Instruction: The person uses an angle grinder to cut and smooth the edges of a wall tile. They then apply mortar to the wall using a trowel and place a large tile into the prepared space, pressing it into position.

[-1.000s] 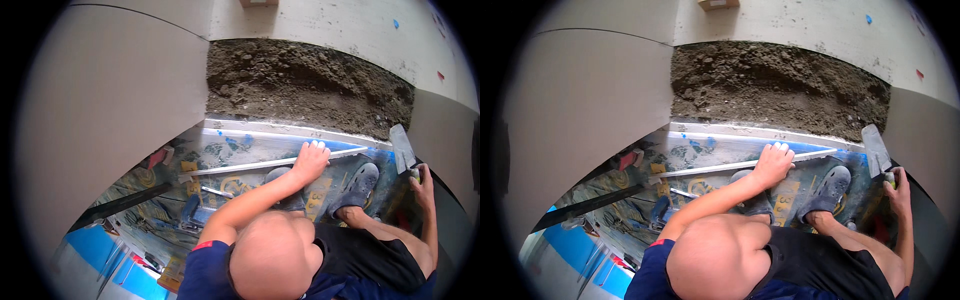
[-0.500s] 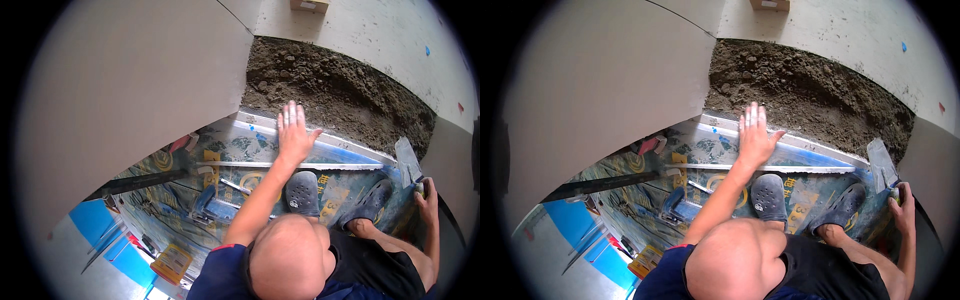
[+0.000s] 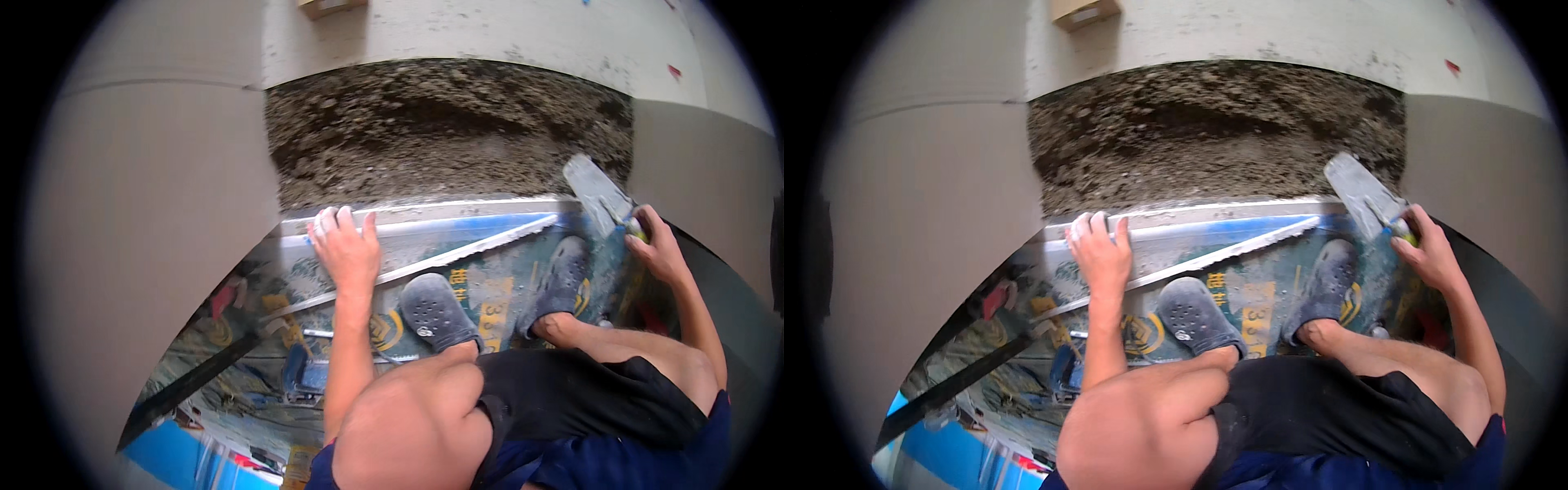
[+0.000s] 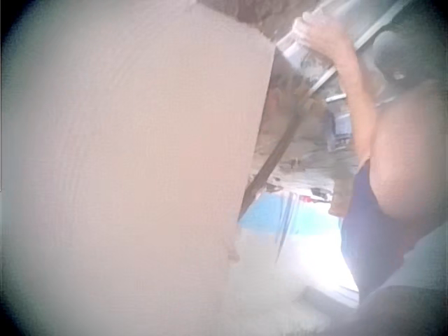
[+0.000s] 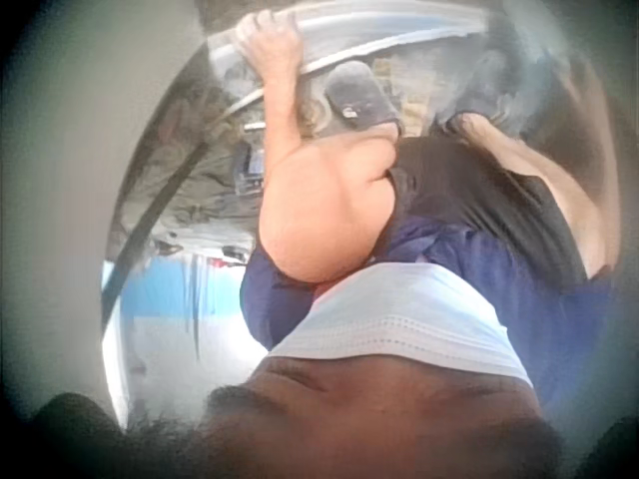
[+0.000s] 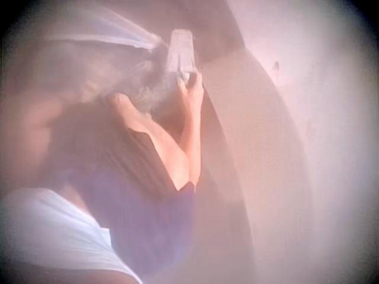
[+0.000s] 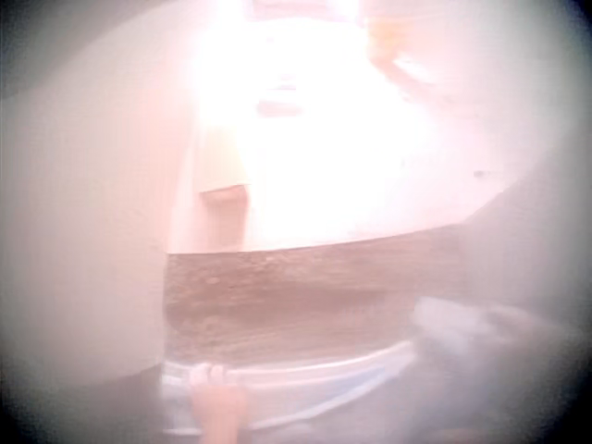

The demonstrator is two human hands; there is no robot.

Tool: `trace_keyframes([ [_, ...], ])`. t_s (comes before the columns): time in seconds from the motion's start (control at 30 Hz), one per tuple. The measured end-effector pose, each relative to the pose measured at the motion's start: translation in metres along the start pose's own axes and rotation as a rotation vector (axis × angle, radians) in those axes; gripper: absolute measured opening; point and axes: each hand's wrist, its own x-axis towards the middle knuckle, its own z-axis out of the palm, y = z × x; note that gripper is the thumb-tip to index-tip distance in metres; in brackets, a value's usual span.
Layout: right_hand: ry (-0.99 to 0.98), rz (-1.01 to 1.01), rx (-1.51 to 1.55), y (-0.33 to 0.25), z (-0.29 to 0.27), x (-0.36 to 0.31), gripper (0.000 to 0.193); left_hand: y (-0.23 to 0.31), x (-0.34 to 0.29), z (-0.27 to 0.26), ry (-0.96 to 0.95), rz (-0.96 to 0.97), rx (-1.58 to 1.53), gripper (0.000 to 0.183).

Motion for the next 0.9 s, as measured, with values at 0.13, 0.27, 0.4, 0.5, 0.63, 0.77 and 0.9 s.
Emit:
trace_keyframes([
  [0.13, 0.025, 0.038, -0.007, 0.001, -0.003, 0.003, 0.040, 0.035, -0.008, 0.009, 0.003, 0.078, -0.008, 0.045],
  [0.27, 0.053, -0.078, -0.003, -0.016, -0.003, 0.003, 0.037, 0.063, -0.012, 0.021, -0.043, 0.169, -0.038, 0.045],
  [0.4, 0.160, -0.268, -0.074, -0.052, 0.005, -0.011, 0.040, 0.083, -0.012, 0.022, -0.091, 0.367, -0.220, 0.040],
  [0.5, -0.142, -0.051, 0.135, -0.081, 0.003, 0.000, 0.039, 0.093, -0.024, 0.021, -0.051, 0.476, -0.383, 0.036],
  [0.63, -0.311, -0.186, -0.148, -0.105, 0.030, 0.024, 0.037, 0.100, -0.058, 0.012, -0.159, 0.539, -0.677, 0.027],
  [0.77, -0.413, -0.463, -0.297, -0.131, 0.073, 0.040, 0.038, 0.103, -0.083, 0.018, -0.344, 0.601, -0.777, 0.021],
  [0.9, -0.497, -0.462, -0.393, -0.166, 0.102, 0.045, 0.034, 0.103, -0.088, 0.024, -0.446, 0.578, -0.867, 0.015],
])
